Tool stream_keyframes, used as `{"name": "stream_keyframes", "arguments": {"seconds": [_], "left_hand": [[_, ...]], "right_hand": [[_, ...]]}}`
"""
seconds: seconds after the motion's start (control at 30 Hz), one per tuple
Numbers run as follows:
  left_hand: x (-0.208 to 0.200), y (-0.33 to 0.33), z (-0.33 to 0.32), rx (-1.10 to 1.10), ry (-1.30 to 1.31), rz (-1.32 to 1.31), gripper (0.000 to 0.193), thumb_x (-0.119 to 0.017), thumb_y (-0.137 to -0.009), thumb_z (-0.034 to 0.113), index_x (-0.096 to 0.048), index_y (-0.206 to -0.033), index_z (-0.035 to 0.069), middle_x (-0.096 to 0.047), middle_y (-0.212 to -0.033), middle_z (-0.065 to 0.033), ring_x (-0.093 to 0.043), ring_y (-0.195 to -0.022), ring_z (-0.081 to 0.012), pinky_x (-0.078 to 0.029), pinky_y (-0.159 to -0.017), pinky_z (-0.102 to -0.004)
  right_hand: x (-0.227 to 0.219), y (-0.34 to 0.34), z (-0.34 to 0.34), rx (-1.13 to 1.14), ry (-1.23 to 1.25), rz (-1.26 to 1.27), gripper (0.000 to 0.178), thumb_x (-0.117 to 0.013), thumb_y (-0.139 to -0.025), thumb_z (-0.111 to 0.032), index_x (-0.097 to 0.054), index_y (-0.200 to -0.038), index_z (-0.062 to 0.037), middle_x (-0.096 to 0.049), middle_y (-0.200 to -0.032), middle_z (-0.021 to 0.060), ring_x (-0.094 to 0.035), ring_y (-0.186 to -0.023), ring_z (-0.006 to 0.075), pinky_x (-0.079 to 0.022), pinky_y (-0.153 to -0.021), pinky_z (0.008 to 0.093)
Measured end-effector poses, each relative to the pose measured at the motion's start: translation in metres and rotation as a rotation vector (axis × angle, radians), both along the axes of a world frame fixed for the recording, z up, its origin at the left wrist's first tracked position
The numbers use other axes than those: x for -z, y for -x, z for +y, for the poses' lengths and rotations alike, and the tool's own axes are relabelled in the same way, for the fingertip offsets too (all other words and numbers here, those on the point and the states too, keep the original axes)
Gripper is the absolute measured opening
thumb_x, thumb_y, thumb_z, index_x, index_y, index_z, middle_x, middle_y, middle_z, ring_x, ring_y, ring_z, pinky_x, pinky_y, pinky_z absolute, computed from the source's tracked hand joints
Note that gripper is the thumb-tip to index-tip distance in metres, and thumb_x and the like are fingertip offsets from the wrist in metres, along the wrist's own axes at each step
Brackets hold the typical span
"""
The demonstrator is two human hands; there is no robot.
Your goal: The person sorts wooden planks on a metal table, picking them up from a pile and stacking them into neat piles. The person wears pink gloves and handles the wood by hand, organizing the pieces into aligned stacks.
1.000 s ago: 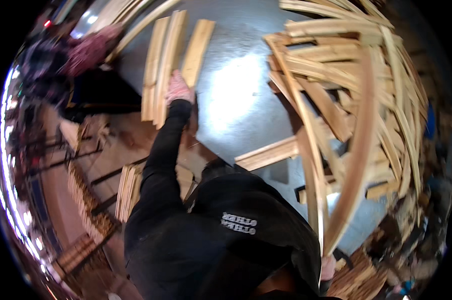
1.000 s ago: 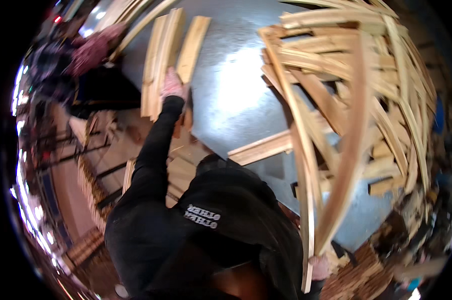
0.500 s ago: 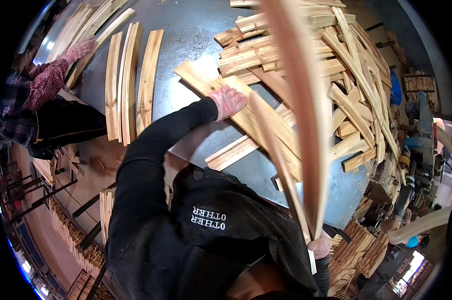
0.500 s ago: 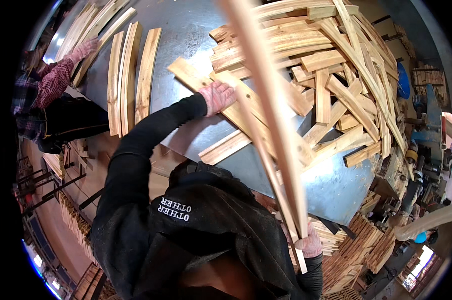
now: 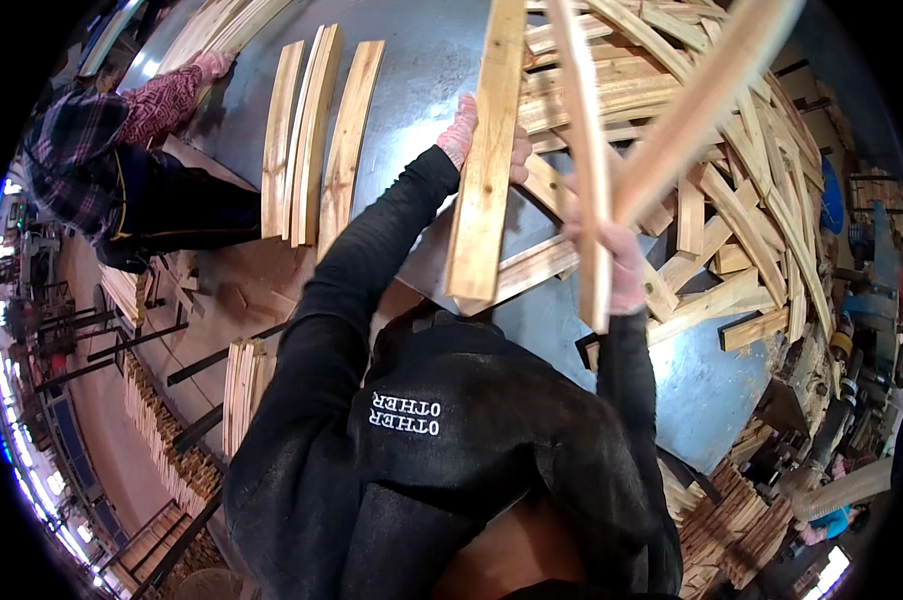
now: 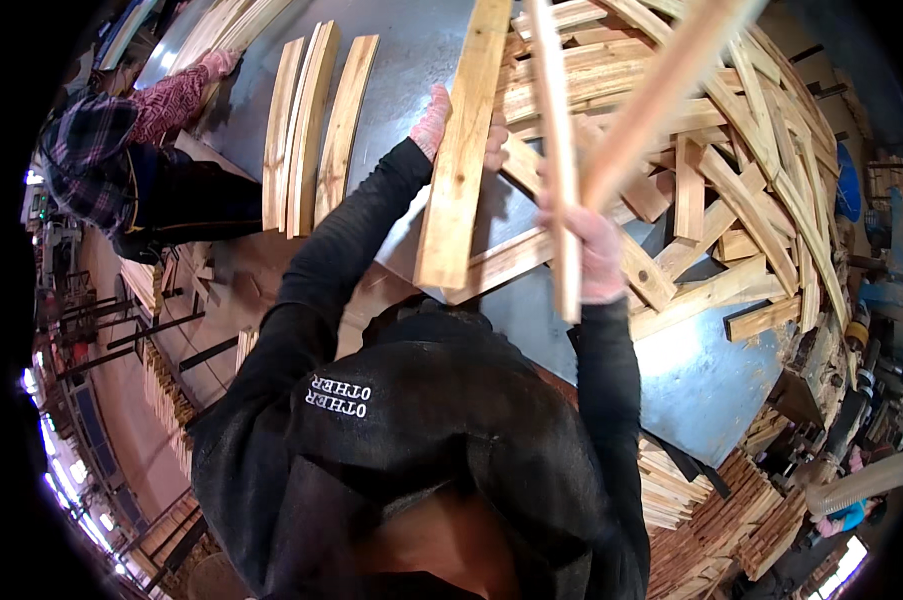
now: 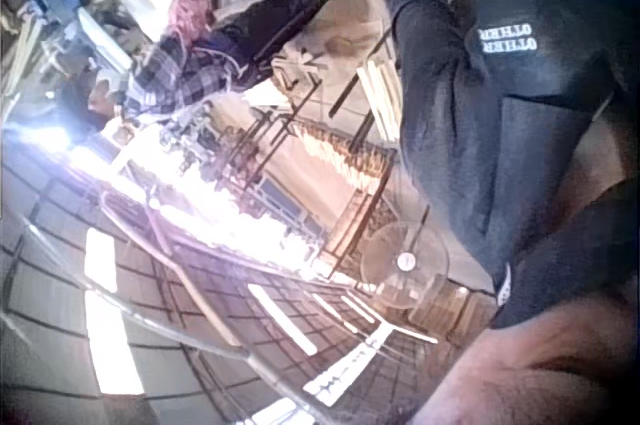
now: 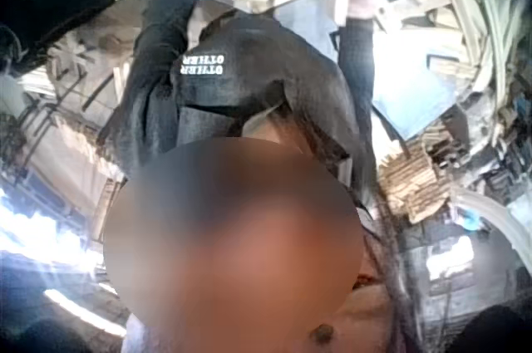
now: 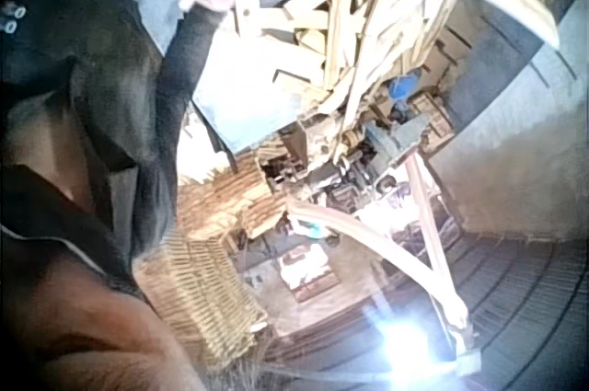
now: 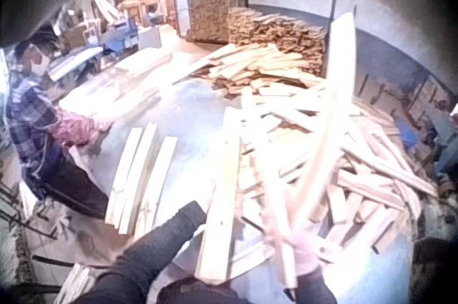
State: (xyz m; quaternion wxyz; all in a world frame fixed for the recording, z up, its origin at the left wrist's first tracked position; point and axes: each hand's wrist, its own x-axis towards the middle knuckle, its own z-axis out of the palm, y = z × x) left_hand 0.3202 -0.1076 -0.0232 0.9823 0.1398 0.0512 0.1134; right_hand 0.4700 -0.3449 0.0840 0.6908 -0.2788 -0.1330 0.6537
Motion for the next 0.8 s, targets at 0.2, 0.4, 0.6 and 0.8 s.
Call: {"name": "stream_keyframes", "arguments": {"seconds": [0.2, 0.4, 0.6, 0.8], "left_hand": [[0.050, 0.015, -0.043, -0.276, -0.047, 0.462, 0.069, -0.057, -0.087, 0.065, -0.055, -0.127, 0.008, -0.066, -0.106, -0.0218, -0.067, -0.092, -0.0359, -0.057, -0.079, -0.0535], [0.031, 0.034, -0.062, -0.236, -0.092, 0.522, 0.033, -0.063, -0.093, 0.035, -0.061, -0.112, 0.008, -0.065, -0.092, -0.0133, -0.067, -0.088, -0.0278, -0.056, -0.080, -0.0469], [0.069, 0.005, -0.070, -0.446, -0.771, 0.935, 0.045, -0.054, -0.098, 0.043, -0.069, -0.110, 0.002, -0.069, -0.103, -0.0085, -0.060, -0.099, -0.0189, -0.044, -0.094, -0.0336], [0.046, 0.054, -0.042, -0.129, -1.045, 1.408, 0.058, -0.058, -0.088, 0.051, -0.064, -0.112, -0.001, -0.069, -0.099, -0.0216, -0.065, -0.099, -0.0321, -0.048, -0.090, -0.0407]], "right_hand": [[0.093, 0.065, 0.000, 0.049, 0.254, -0.150, 0.043, -0.072, -0.085, -0.023, -0.057, -0.119, -0.0003, -0.059, -0.098, 0.0016, -0.055, -0.089, 0.0104, -0.047, -0.081, 0.0252], [0.078, 0.051, -0.055, -0.467, 0.381, -1.153, 0.068, -0.066, -0.090, -0.032, -0.040, -0.143, 0.0019, -0.057, -0.126, 0.0115, -0.055, -0.114, 0.0199, -0.044, -0.098, 0.0304], [0.073, 0.063, -0.031, -0.329, 0.396, -0.878, 0.077, -0.071, -0.087, -0.024, -0.031, -0.146, 0.0024, -0.058, -0.125, 0.0158, -0.057, -0.110, 0.0206, -0.048, -0.093, 0.0317], [0.095, 0.075, 0.011, -0.268, 0.494, -0.602, 0.045, -0.071, -0.079, -0.009, -0.049, -0.118, -0.0009, -0.064, -0.088, 0.0093, -0.064, -0.072, 0.0184, -0.055, -0.068, 0.0311]]}}
